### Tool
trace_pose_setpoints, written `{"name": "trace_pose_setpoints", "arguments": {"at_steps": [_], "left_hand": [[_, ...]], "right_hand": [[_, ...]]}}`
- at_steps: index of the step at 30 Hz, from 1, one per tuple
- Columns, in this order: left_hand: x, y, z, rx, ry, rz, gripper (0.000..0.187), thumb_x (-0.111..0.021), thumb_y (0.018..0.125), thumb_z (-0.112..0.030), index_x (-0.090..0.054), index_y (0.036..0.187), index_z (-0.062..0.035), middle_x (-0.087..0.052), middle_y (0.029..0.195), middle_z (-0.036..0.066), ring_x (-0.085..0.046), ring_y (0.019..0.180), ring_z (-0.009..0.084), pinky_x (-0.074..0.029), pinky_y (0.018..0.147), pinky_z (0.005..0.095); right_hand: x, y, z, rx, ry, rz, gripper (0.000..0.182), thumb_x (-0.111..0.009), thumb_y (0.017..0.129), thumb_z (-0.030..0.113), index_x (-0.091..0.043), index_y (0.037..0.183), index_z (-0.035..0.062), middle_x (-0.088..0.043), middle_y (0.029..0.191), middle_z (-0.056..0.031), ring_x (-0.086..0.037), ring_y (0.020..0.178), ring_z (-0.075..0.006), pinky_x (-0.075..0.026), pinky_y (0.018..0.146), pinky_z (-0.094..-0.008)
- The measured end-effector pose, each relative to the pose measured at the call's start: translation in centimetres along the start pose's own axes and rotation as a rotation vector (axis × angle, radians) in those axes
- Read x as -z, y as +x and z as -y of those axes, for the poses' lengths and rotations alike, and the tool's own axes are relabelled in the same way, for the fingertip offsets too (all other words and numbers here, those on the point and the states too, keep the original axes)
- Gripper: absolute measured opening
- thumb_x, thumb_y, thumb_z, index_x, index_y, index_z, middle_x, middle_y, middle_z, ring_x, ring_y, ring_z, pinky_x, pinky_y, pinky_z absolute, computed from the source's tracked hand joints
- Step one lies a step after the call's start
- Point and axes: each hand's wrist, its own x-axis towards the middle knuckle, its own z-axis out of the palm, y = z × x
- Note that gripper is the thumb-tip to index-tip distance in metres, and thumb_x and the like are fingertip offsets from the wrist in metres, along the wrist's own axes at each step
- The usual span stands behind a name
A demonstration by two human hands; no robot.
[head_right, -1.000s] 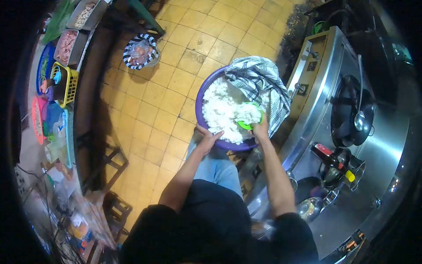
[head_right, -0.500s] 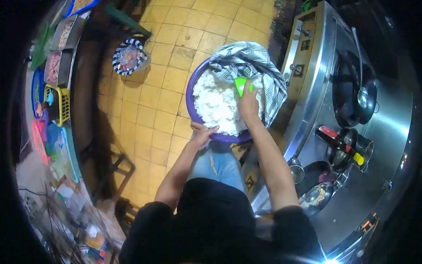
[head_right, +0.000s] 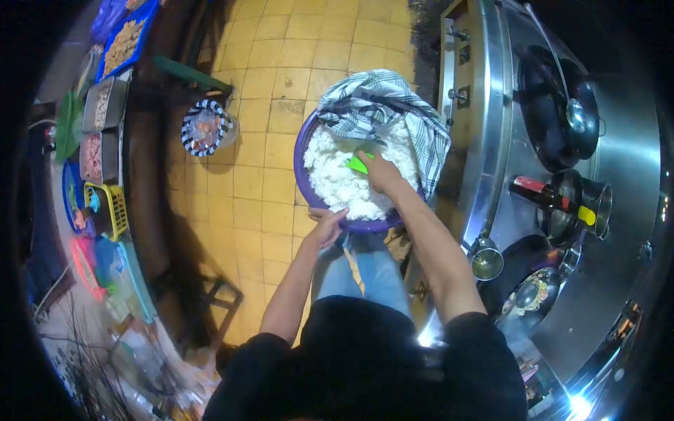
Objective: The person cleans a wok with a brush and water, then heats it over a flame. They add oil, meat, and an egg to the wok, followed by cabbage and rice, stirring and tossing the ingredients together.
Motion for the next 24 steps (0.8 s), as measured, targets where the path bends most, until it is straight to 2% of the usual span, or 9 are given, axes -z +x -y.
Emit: {"name": "trace_pose_setpoints", "arguments": {"at_steps": [1, 2, 9, 11, 13, 14, 15, 17, 24], "left_hand": [[0.0, 0.1, 0.0, -0.007, -0.029, 0.086, 0.123, -0.071, 0.077, -0.039, 0.028, 0.129, 0.0117, 0.023, 0.141, 0.031, -0.02, 0.133, 0.0186, -0.035, 0.099, 0.0317], [0.3, -0.7, 0.0, 0.222, 0.144, -0.248, 0.069, -0.055, 0.09, -0.032, -0.022, 0.135, 0.0087, -0.036, 0.139, 0.015, -0.034, 0.128, 0.0236, -0.022, 0.108, 0.0417], [10.1, 3.6, 7.6, 0.046, 0.242, -0.464, 0.082, -0.062, 0.087, -0.029, -0.01, 0.137, 0.0104, -0.023, 0.144, 0.013, -0.025, 0.13, 0.0188, -0.022, 0.108, 0.0395], [1.2, 0.1, 1.0, 0.048, 0.245, -0.272, 0.093, -0.063, 0.085, -0.033, 0.001, 0.139, 0.0086, -0.015, 0.147, 0.017, -0.022, 0.133, 0.0246, -0.015, 0.11, 0.0406], [-4.4, 0.2, -0.5, 0.15, 0.778, -1.007, 0.101, -0.065, 0.082, -0.035, 0.007, 0.141, 0.0053, -0.01, 0.148, 0.023, -0.016, 0.135, 0.0341, -0.007, 0.112, 0.0431], [-5.8, 0.1, -1.1, 0.309, 1.081, -1.104, 0.099, -0.064, 0.081, -0.041, 0.001, 0.142, 0.0044, -0.012, 0.146, 0.029, -0.008, 0.136, 0.0413, -0.004, 0.112, 0.0435], [-6.9, -0.2, -1.7, 0.3, 1.112, -1.086, 0.099, -0.064, 0.081, -0.041, 0.001, 0.142, 0.0044, -0.012, 0.146, 0.029, -0.008, 0.136, 0.0413, -0.004, 0.112, 0.0435], [-9.4, -1.0, -2.8, -0.463, 1.488, -0.894, 0.088, -0.061, 0.084, -0.038, -0.012, 0.141, 0.0063, -0.018, 0.144, 0.03, -0.009, 0.137, 0.04, -0.009, 0.111, 0.0437], [-23.4, 2.7, -4.2, -0.895, 1.212, -0.373, 0.045, -0.049, 0.093, -0.024, -0.044, 0.129, 0.0019, -0.035, 0.138, 0.023, -0.032, 0.13, 0.0349, -0.025, 0.106, 0.0416]], "right_hand": [[-0.6, 0.4, -1.1, -0.006, 0.001, -0.014, 0.061, -0.056, 0.075, 0.003, -0.037, 0.13, 0.0227, -0.048, 0.118, -0.026, -0.061, 0.084, -0.0433, -0.051, 0.069, -0.0458], [-1.3, 0.8, -1.9, 0.018, 0.054, -0.019, 0.064, -0.057, 0.073, 0.001, -0.037, 0.13, 0.0225, -0.051, 0.114, -0.0259, -0.06, 0.087, -0.0429, -0.05, 0.073, -0.0454], [-1.0, -1.3, -5.2, 0.083, 0.492, -0.122, 0.065, -0.053, 0.069, -0.007, -0.043, 0.129, 0.0165, -0.057, 0.117, -0.0185, -0.059, 0.101, -0.0319, -0.045, 0.085, -0.0373], [-1.4, -2.9, -5.6, -0.017, 0.762, -0.234, 0.071, -0.047, 0.065, -0.013, -0.041, 0.132, 0.0136, -0.056, 0.12, -0.0164, -0.052, 0.114, -0.0251, -0.04, 0.095, -0.0319], [-1.8, -5.0, -6.0, -0.125, 0.897, -0.352, 0.061, -0.056, 0.074, -0.007, -0.043, 0.129, 0.0149, -0.06, 0.107, -0.0109, -0.059, 0.093, -0.0202, -0.048, 0.078, -0.0287], [-3.6, -4.7, -7.1, -0.01, 0.896, -0.516, 0.06, -0.055, 0.075, -0.007, -0.043, 0.13, 0.0157, -0.059, 0.106, -0.0091, -0.059, 0.084, -0.0182, -0.048, 0.068, -0.028], [-5.6, -4.5, -8.5, 0.104, 0.882, -0.681, 0.06, -0.054, 0.076, -0.007, -0.043, 0.13, 0.0165, -0.059, 0.104, -0.0073, -0.06, 0.074, -0.0163, -0.049, 0.057, -0.0273], [-1.0, -9.1, -4.3, -0.331, 1.454, -0.399, 0.06, -0.047, 0.079, -0.005, -0.039, 0.133, 0.0174, -0.057, 0.102, -0.0045, -0.057, 0.071, -0.0151, -0.044, 0.042, -0.0267], [-2.6, -13.5, -1.7, -0.342, 2.128, -0.58, 0.04, -0.044, 0.077, -0.001, -0.05, 0.115, 0.0079, -0.056, 0.093, -0.0072, -0.055, 0.073, -0.0191, -0.047, 0.058, -0.0342]]}}
